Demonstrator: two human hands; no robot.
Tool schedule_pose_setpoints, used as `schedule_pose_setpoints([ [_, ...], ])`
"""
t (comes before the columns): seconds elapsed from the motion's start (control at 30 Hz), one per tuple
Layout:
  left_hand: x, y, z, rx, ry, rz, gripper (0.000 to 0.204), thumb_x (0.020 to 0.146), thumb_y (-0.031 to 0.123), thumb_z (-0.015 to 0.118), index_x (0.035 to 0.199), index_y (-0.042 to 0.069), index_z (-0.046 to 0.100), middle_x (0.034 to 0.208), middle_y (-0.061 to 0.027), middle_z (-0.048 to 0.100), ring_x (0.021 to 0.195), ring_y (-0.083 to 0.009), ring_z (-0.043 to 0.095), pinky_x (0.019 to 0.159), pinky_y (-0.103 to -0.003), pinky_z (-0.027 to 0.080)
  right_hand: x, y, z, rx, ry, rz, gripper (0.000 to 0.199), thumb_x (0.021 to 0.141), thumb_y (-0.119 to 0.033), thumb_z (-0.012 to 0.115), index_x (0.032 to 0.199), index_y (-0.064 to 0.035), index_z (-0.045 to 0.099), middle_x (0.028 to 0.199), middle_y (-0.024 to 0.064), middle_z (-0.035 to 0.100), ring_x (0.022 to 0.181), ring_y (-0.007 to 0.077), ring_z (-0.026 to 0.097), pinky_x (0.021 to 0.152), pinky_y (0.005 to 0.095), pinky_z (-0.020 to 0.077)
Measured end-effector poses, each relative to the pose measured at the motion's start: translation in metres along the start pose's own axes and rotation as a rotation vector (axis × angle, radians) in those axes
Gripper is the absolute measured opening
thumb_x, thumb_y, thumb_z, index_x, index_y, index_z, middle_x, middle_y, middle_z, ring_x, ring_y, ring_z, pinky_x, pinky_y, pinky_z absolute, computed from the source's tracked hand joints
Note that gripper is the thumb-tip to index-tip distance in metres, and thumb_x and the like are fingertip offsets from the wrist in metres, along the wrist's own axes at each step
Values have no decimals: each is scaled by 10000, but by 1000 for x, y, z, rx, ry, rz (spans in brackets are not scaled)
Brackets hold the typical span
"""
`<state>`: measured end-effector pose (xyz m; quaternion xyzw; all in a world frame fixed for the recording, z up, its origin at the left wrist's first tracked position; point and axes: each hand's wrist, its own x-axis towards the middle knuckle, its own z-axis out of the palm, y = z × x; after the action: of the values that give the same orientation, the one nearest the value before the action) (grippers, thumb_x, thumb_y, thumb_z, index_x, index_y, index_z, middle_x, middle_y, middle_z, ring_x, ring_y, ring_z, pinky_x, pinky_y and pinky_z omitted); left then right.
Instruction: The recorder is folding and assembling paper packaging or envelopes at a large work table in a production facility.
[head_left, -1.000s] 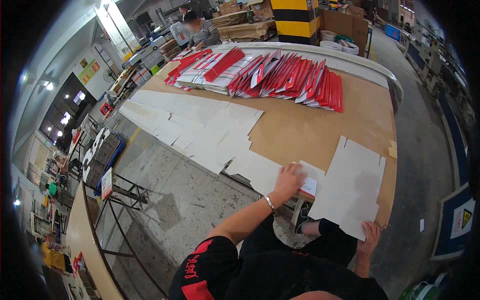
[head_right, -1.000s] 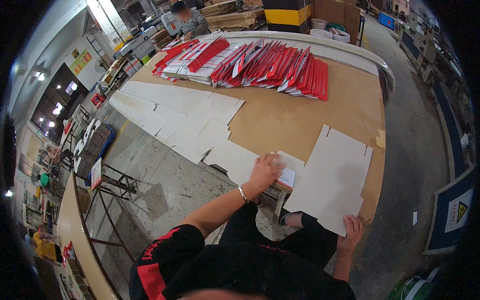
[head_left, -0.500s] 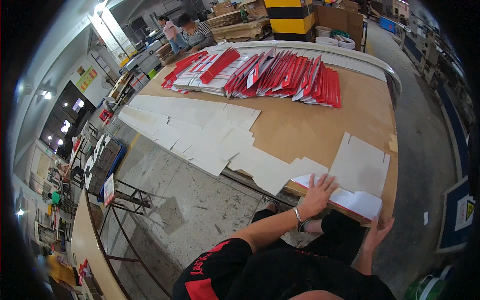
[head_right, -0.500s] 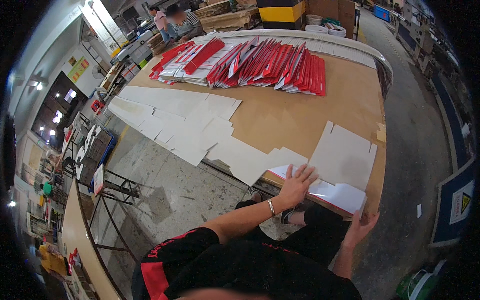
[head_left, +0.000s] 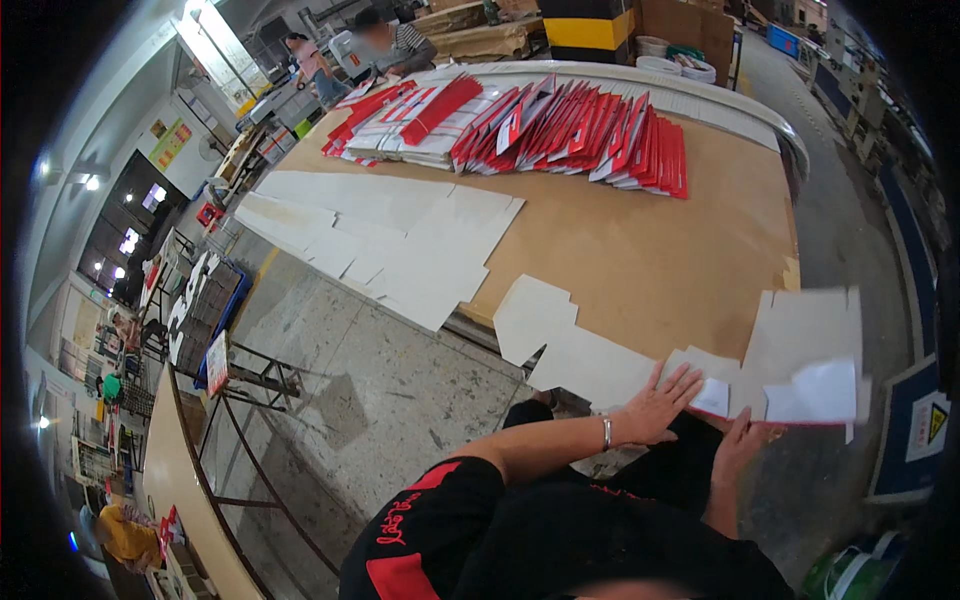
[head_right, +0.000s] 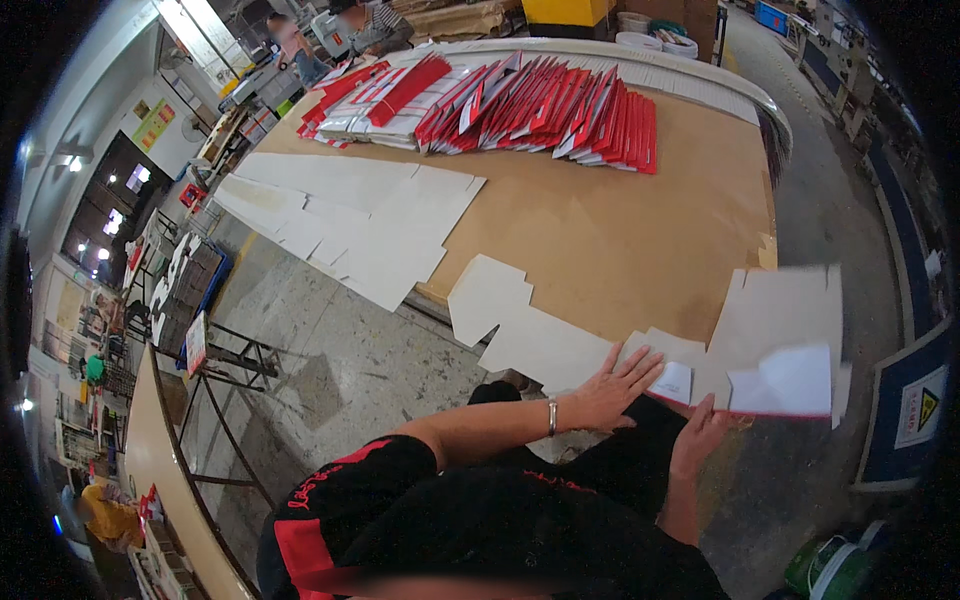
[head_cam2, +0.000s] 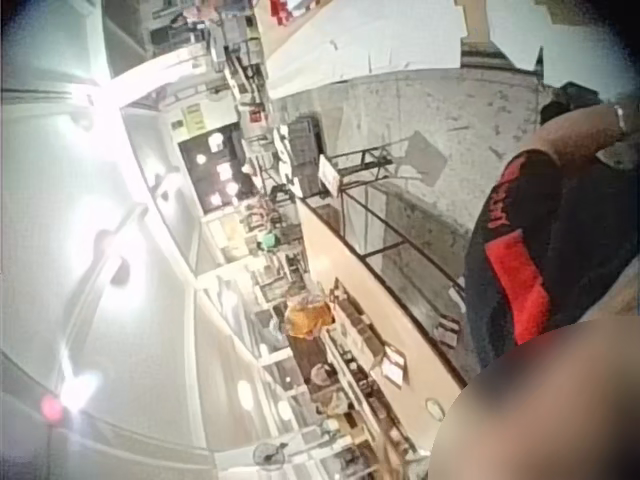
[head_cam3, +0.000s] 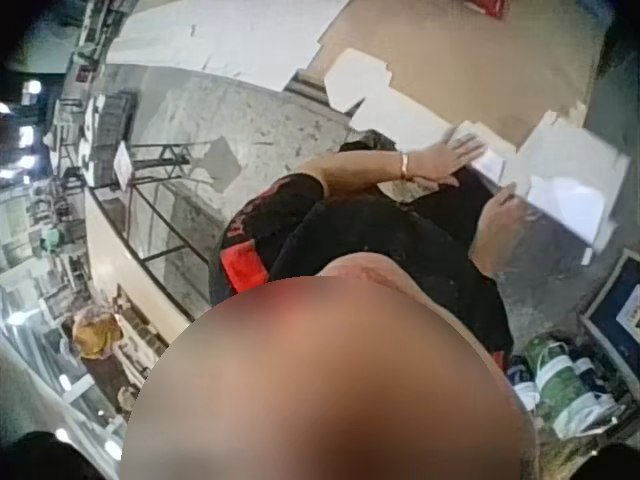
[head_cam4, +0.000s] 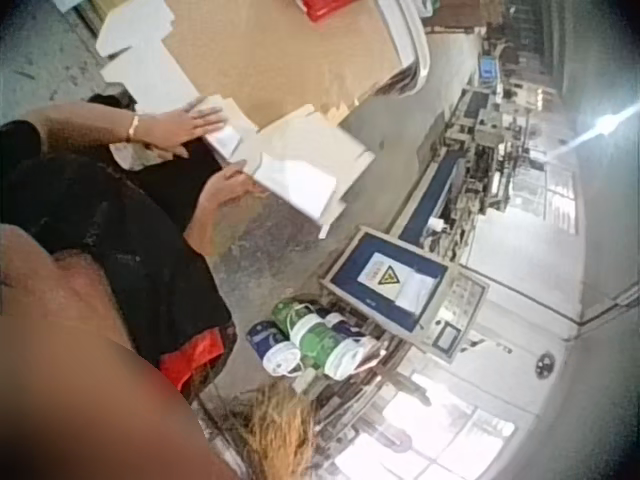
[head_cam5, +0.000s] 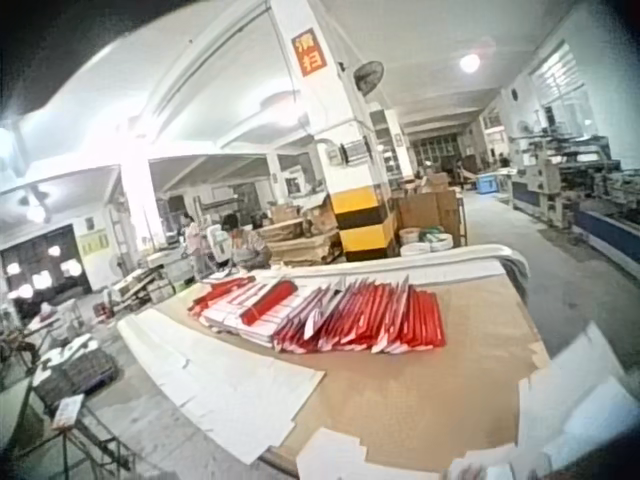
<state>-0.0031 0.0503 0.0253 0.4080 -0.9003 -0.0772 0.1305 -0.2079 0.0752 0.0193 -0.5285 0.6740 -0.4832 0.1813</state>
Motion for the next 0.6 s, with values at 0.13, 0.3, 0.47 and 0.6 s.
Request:
schedule_pose_setpoints([
  [0.13,1,-6,10,-85,102,54,1108,706,604,670,1470,-31,181,1558,-161,158,1454,-329,86,1129,-612,15,17,-10,24,-388,46,-475,367,958,-138,496,1244,92,504,1252,257,555,1180,364,531,995,425,412],
  [0.3,-61,-22,-29,48,-26,34,1166,675,655,660,1479,-24,159,1514,-199,254,1431,-331,175,1135,-611,5,50,12,20,-475,-293,-716,444,938,-53,415,1374,32,413,1432,195,419,1331,346,395,1105,408,324],
  [0.47,-120,-93,-32,24,112,-124,563,742,177,625,1236,-61,502,1345,-215,470,1279,-362,429,1084,-450,328,73,49,7,-502,-318,-818,445,971,-100,335,1400,-3,407,1420,188,442,1323,343,409,1109,419,316],
  [0.6,-131,-129,-58,-431,245,-83,411,630,-33,622,1040,-14,632,1172,-178,575,1095,-345,549,961,-388,460,81,50,2,-563,-375,-723,439,974,-117,369,1397,-11,420,1417,173,453,1325,316,413,1110,407,314],
])
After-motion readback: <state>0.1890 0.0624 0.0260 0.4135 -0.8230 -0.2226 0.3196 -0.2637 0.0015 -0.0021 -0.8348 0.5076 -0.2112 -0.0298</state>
